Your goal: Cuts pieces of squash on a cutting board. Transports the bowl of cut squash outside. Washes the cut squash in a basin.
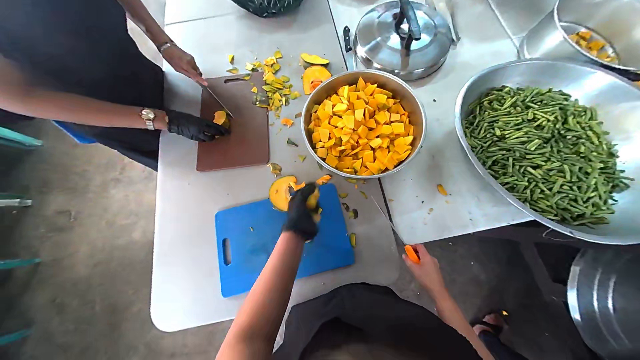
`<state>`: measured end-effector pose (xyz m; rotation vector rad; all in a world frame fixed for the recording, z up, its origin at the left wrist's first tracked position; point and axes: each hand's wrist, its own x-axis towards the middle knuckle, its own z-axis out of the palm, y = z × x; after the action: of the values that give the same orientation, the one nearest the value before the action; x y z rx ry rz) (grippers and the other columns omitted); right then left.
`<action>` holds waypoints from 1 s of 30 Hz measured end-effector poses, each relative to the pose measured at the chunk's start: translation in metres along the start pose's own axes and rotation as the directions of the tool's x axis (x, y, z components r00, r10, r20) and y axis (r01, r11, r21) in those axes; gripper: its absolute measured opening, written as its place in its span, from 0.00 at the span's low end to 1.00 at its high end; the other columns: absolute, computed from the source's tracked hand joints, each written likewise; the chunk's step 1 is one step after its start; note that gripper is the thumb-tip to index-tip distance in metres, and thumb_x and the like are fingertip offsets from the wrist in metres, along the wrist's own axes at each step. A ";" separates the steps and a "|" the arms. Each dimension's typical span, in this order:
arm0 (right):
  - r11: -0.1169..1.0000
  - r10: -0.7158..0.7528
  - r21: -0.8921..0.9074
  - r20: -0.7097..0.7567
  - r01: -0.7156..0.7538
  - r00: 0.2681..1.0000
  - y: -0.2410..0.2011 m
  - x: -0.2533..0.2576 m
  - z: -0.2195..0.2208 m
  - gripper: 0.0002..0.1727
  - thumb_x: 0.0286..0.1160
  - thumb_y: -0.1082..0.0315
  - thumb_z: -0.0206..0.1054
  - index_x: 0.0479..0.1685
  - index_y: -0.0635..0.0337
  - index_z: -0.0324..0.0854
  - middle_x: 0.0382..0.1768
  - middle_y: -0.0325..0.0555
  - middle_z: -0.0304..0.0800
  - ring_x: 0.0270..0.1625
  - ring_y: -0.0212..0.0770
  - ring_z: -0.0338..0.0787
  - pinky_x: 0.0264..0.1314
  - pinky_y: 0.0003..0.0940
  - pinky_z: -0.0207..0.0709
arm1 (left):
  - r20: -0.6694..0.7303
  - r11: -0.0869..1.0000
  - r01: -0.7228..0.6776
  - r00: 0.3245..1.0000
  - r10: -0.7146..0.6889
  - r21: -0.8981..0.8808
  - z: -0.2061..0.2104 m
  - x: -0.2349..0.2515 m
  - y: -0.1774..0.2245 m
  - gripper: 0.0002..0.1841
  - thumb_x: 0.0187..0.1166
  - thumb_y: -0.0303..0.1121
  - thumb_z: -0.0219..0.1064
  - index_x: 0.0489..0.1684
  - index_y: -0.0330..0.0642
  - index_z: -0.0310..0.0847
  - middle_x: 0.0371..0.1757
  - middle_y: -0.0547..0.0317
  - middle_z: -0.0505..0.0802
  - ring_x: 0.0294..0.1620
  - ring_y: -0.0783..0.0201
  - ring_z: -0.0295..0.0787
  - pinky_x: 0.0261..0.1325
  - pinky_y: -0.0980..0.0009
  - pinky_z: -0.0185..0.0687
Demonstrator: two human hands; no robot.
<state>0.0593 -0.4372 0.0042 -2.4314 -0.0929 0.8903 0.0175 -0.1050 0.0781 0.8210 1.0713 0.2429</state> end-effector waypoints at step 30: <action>0.977 -0.166 -0.127 0.056 0.172 0.985 -0.046 0.006 0.005 0.22 0.81 0.64 0.69 0.66 0.73 0.79 0.49 0.69 0.90 0.52 0.62 0.91 0.59 0.60 0.80 | 0.332 0.232 -0.427 0.874 0.355 0.874 -0.082 0.024 -0.110 0.14 0.76 0.23 0.68 0.58 0.39 0.85 0.67 0.30 0.82 0.64 0.35 0.83 0.60 0.42 0.84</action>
<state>0.0663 -0.3943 0.0208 -2.4792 -0.3801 0.8873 -0.0626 -0.1289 -0.0331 2.2051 0.8497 -0.0297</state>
